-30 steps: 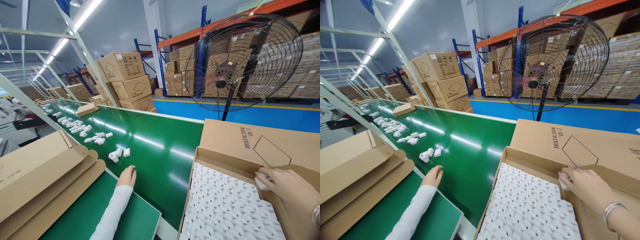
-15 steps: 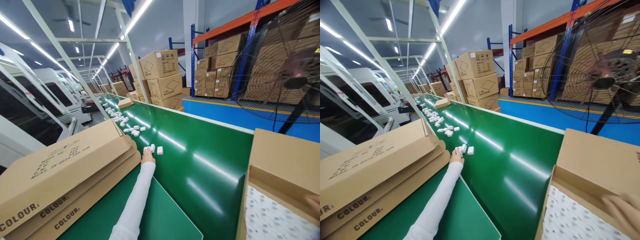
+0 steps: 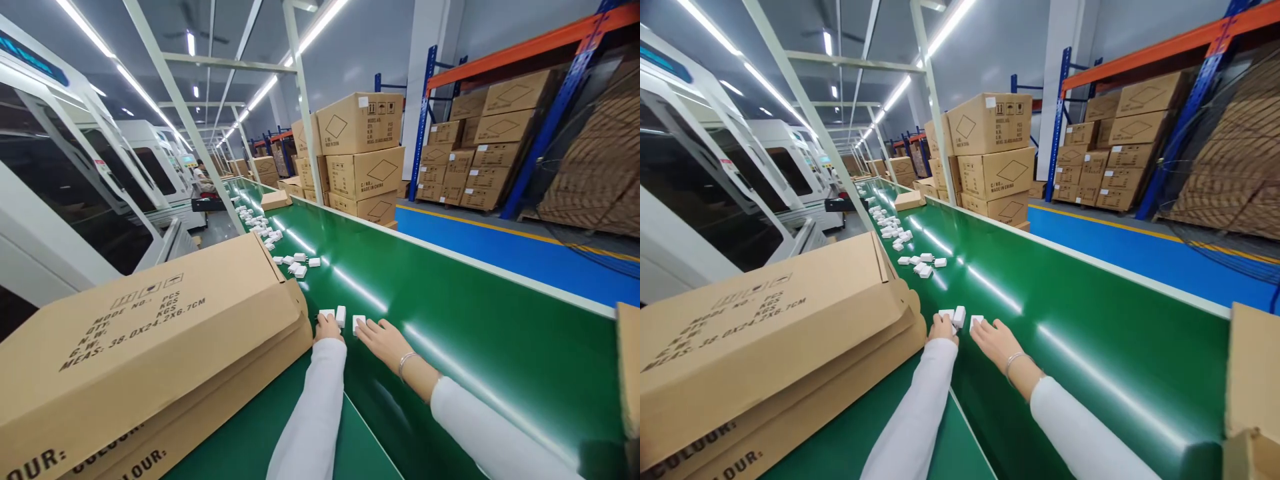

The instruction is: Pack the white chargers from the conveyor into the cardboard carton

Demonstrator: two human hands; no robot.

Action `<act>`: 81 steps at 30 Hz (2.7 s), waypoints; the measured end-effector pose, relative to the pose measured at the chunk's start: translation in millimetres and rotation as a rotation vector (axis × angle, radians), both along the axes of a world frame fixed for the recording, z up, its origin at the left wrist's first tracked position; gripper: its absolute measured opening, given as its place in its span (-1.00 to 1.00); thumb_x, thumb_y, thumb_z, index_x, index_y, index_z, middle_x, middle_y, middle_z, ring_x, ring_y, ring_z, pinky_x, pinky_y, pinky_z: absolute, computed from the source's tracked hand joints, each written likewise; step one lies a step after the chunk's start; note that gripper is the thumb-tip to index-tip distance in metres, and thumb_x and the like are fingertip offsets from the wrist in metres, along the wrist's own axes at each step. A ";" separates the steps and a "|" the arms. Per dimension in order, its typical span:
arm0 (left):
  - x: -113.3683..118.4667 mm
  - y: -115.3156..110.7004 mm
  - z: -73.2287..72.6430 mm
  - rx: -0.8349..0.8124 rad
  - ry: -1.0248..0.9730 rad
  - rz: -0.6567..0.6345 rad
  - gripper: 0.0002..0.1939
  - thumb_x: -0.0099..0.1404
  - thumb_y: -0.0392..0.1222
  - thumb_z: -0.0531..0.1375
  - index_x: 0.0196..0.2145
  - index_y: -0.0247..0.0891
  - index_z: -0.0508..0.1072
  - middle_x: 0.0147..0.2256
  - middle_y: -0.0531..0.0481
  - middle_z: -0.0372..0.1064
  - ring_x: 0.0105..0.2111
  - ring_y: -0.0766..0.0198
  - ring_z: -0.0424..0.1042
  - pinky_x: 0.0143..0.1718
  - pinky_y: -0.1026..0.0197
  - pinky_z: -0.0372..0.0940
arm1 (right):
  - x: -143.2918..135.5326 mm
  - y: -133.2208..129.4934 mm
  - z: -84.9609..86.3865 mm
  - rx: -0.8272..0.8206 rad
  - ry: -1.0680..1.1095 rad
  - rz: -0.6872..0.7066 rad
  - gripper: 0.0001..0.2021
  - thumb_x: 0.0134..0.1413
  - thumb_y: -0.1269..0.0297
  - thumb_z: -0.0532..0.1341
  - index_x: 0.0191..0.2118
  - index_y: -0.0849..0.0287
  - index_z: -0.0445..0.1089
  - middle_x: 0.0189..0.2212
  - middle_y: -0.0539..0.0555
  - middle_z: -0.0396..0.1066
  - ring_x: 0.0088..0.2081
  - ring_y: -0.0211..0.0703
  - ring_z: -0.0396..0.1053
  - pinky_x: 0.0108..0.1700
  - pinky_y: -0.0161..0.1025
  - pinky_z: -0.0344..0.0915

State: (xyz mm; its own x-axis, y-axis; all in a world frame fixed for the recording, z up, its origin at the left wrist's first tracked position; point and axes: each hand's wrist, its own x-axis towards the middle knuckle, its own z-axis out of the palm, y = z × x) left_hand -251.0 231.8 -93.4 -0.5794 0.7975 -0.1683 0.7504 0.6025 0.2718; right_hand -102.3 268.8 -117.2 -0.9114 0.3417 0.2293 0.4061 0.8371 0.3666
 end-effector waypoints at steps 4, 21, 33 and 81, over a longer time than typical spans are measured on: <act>0.3 0.1 -0.1 -0.040 0.003 -0.062 -0.59 0.07 -0.37 0.16 -0.09 -0.19 0.28 -0.01 -0.14 0.10 -0.07 0.09 0.33 -0.17 0.12 0.30 | -26.6 21.7 -7.6 -0.039 -0.038 0.063 -0.82 0.15 0.36 0.15 -0.12 0.22 0.33 -0.12 0.08 0.33 -0.18 -0.19 0.34 -0.27 -0.22 0.37; -2.3 -5.5 17.9 0.066 -0.083 -0.246 -0.42 0.15 -0.30 0.15 0.12 -0.04 0.11 0.03 -0.03 0.06 -0.10 0.21 0.32 -0.12 0.23 0.25 | 0.8 26.9 26.9 -0.082 -0.049 -0.052 -0.79 0.04 0.59 0.13 -0.19 0.26 0.34 -0.12 0.19 0.33 -0.18 -0.09 0.31 -0.31 -0.22 0.29; -15.8 10.3 -0.3 -0.151 -0.016 -0.234 -0.62 0.20 -0.40 0.08 -0.03 -0.19 0.19 0.02 -0.15 0.18 0.07 0.11 0.18 -0.06 0.11 0.20 | -8.0 12.0 24.1 -0.418 -0.050 -0.026 -0.88 0.13 0.47 0.11 -0.22 0.21 0.34 -0.19 0.06 0.34 -0.15 -0.16 0.29 -0.22 -0.19 0.30; 126.1 -134.7 10.9 -0.011 0.082 -0.722 -0.66 0.22 -0.34 -0.07 -0.13 -0.20 0.39 -0.22 -0.06 0.49 -0.17 0.23 0.44 0.01 0.13 0.12 | 254.8 -221.4 88.9 -2.272 1.273 -0.544 -0.45 0.01 -0.31 -0.10 -0.24 0.02 0.36 -0.37 0.08 0.41 -0.27 -0.05 0.38 -0.15 -0.09 0.29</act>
State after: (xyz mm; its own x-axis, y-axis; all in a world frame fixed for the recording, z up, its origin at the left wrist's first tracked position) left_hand -125.0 97.1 -82.5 0.0793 0.9845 -0.1567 0.9798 -0.0480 0.1941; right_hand 152.5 47.5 -28.4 -0.5506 0.6818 -0.4816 -0.1654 -0.6546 -0.7376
